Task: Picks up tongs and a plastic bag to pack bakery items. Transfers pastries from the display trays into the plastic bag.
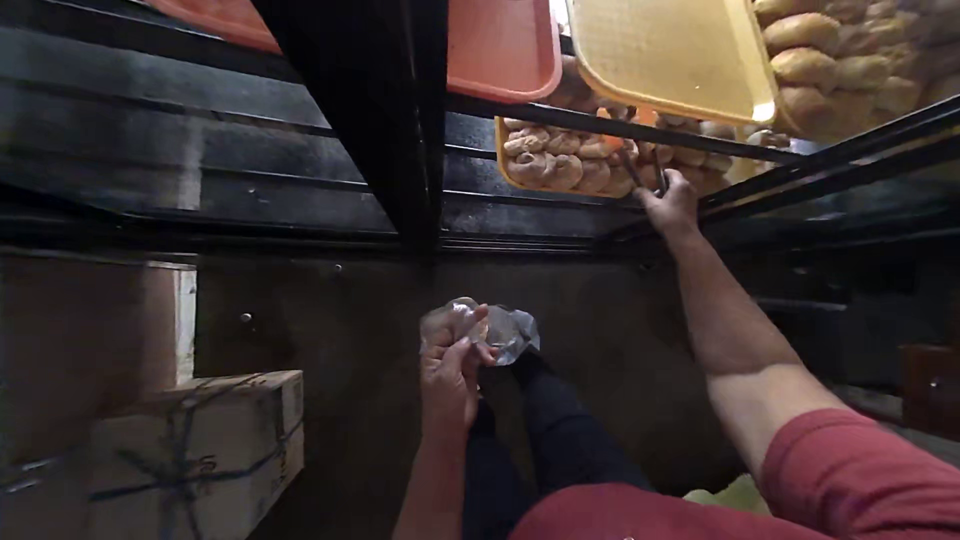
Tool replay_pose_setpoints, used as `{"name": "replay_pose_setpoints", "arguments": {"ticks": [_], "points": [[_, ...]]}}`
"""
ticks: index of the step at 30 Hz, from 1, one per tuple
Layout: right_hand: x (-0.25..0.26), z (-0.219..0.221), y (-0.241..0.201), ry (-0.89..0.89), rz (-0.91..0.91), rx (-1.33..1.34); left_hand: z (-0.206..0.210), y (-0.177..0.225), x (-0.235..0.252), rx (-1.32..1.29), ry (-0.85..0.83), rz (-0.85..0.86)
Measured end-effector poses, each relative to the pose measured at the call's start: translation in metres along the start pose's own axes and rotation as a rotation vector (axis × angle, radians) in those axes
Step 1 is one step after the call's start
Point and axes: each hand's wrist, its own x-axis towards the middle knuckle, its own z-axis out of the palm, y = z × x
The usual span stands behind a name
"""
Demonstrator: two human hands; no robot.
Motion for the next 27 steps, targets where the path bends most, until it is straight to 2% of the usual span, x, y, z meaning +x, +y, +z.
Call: {"name": "replay_pose_setpoints", "arguments": {"ticks": [3, 6, 9, 12, 15, 19, 24, 27], "points": [[0.043, 0.015, -0.003, 0.011, 0.075, -0.058, -0.004, 0.002, -0.001, 0.006, 0.031, -0.005], [0.071, 0.027, -0.006, -0.004, 0.071, -0.150, -0.005, 0.002, -0.001, -0.002, 0.064, -0.019], [0.093, 0.039, 0.001, -0.011, 0.058, -0.161, -0.003, 0.000, 0.000, -0.013, 0.078, -0.026], [0.093, 0.034, -0.001, 0.010, 0.080, -0.163, 0.000, -0.003, 0.002, -0.016, 0.078, -0.021], [0.075, 0.021, -0.004, 0.027, 0.074, -0.121, 0.002, -0.002, 0.005, -0.017, 0.083, -0.009], [0.037, 0.011, 0.014, -0.008, -0.075, 0.076, 0.004, 0.003, 0.008, 0.000, 0.096, -0.005], [-0.046, -0.005, 0.039, -0.197, -0.170, 0.454, 0.012, 0.009, 0.010, 0.034, 0.055, 0.018], [-0.093, -0.018, 0.045, -0.391, -0.265, 0.505, 0.014, 0.010, 0.007, 0.022, 0.061, 0.014]]}}
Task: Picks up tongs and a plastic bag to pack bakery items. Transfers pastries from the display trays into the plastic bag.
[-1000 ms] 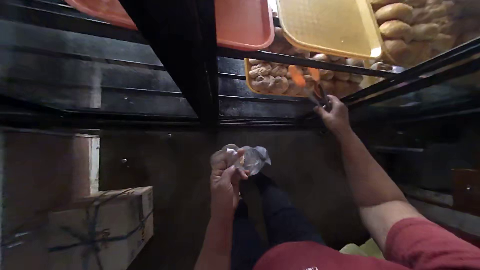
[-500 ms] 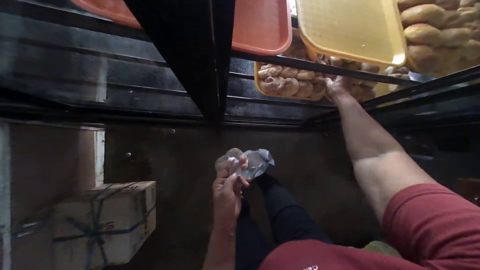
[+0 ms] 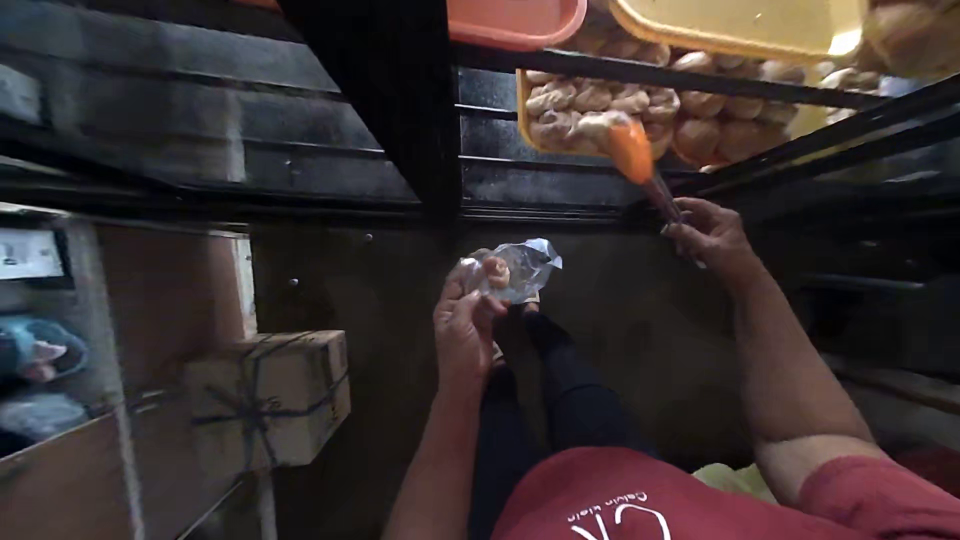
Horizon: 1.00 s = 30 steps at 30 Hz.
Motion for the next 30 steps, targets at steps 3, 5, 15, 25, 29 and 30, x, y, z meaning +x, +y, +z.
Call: {"name": "replay_pose_setpoints", "arguments": {"ticks": [3, 5, 15, 25, 29, 30], "points": [[-0.029, 0.012, -0.006, -0.224, -0.024, -0.027, 0.004, -0.001, -0.003, -0.035, -0.026, -0.004], [-0.036, 0.029, -0.012, -0.357, -0.015, -0.047, 0.005, -0.003, -0.008, -0.040, -0.056, -0.004], [-0.031, 0.093, -0.033, -0.549, -0.067, -0.474, 0.000, -0.002, -0.028, -0.072, -0.089, 0.024], [0.091, 0.006, -0.036, 0.111, -0.008, -0.536, -0.009, -0.030, -0.023, -0.136, 0.065, -0.050], [0.167, 0.011, -0.035, 0.259, 0.062, -0.863, -0.014, -0.031, -0.017, -0.115, 0.115, -0.036], [0.180, 0.012, -0.033, 0.274, 0.045, -0.948, -0.016, -0.031, -0.015, -0.110, 0.124, -0.033]]}}
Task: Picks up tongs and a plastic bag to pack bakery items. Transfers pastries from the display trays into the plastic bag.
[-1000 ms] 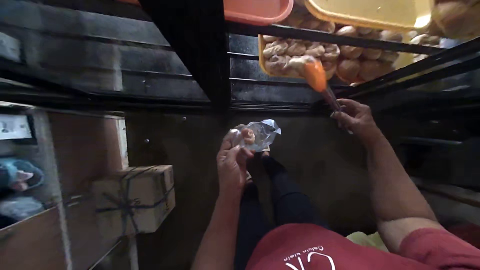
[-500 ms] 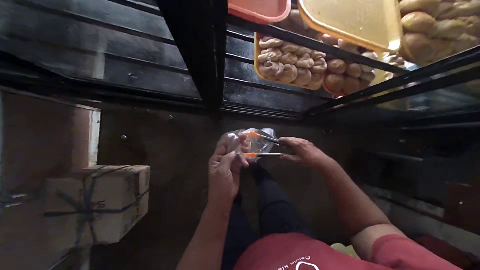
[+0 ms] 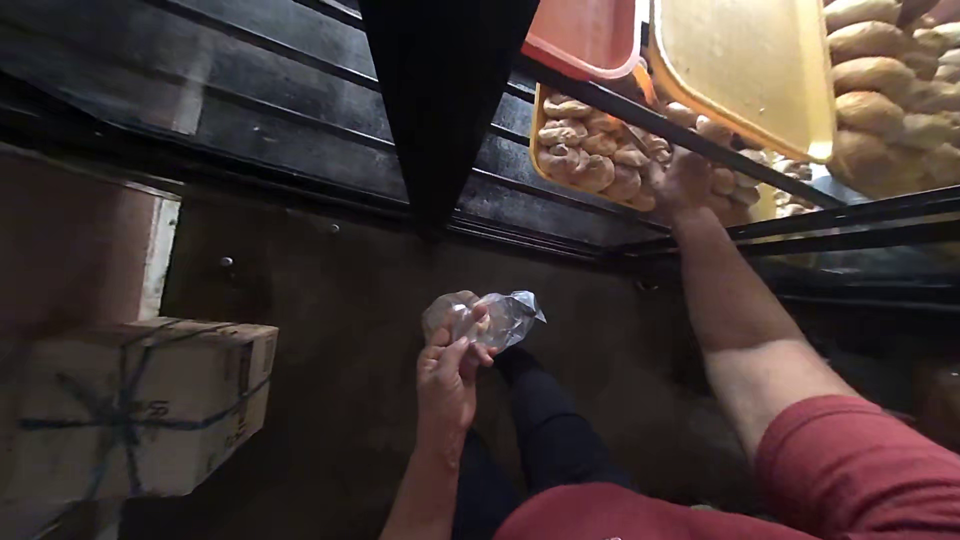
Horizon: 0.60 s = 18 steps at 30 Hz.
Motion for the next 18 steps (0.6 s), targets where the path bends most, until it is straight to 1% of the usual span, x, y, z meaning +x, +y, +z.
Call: {"name": "replay_pose_setpoints", "arguments": {"ticks": [2, 3, 5, 7, 9, 10, 11, 13, 15, 16, 17, 18], "points": [[0.018, 0.010, 0.001, 0.030, -0.056, -0.081, -0.002, 0.000, 0.004, 0.000, 0.010, 0.004], [0.024, 0.013, 0.002, 0.010, -0.076, -0.074, -0.002, 0.000, 0.006, -0.003, 0.014, 0.006], [0.027, 0.009, -0.006, -0.058, -0.119, 0.046, -0.002, -0.001, 0.008, -0.002, 0.017, 0.008], [0.020, -0.018, -0.044, -0.155, -0.035, 0.204, 0.000, -0.001, 0.011, -0.001, 0.027, 0.011], [0.014, -0.043, -0.085, -0.284, 0.154, 0.186, 0.002, 0.000, 0.014, 0.006, 0.033, 0.014], [0.015, -0.046, -0.093, -0.304, 0.187, 0.177, 0.003, 0.000, 0.015, 0.004, 0.033, 0.020], [0.015, -0.045, -0.095, -0.275, 0.181, 0.143, 0.003, 0.001, 0.016, 0.003, 0.029, 0.024], [0.017, -0.049, -0.088, -0.219, 0.130, 0.104, 0.003, 0.002, 0.019, 0.010, 0.020, 0.033], [0.017, -0.045, -0.064, -0.155, 0.041, 0.072, 0.003, 0.004, 0.020, 0.014, 0.005, 0.038], [0.017, -0.032, -0.043, -0.091, -0.016, 0.076, 0.004, 0.006, 0.020, 0.012, 0.001, 0.039], [0.016, -0.009, -0.019, 0.056, -0.088, 0.062, 0.006, 0.008, 0.021, 0.014, -0.003, 0.040], [0.016, 0.000, -0.005, 0.117, -0.130, 0.068, 0.007, 0.010, 0.021, 0.017, -0.006, 0.038]]}}
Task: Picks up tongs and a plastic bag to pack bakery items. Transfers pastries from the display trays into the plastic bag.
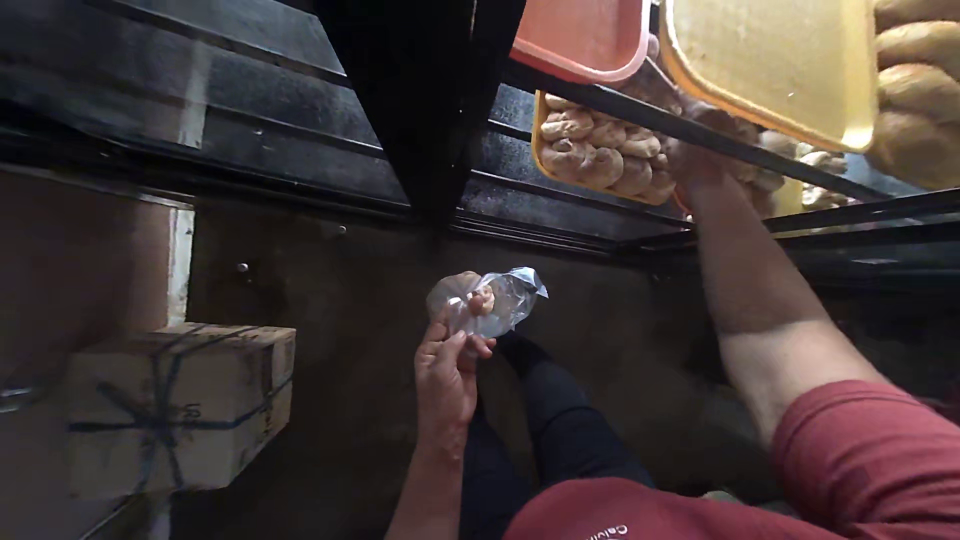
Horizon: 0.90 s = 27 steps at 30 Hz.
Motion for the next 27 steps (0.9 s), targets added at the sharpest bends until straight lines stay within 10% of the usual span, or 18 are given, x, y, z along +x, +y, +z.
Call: {"name": "replay_pose_setpoints", "arguments": {"ticks": [13, 27], "points": [[-0.196, -0.056, 0.021, -0.311, -0.214, 0.621, 0.013, 0.026, -0.010, 0.048, -0.092, -0.045], [-0.248, -0.027, -0.063, -0.477, -0.357, 0.388, 0.012, 0.047, -0.029, -0.046, -0.120, -0.043]]}}
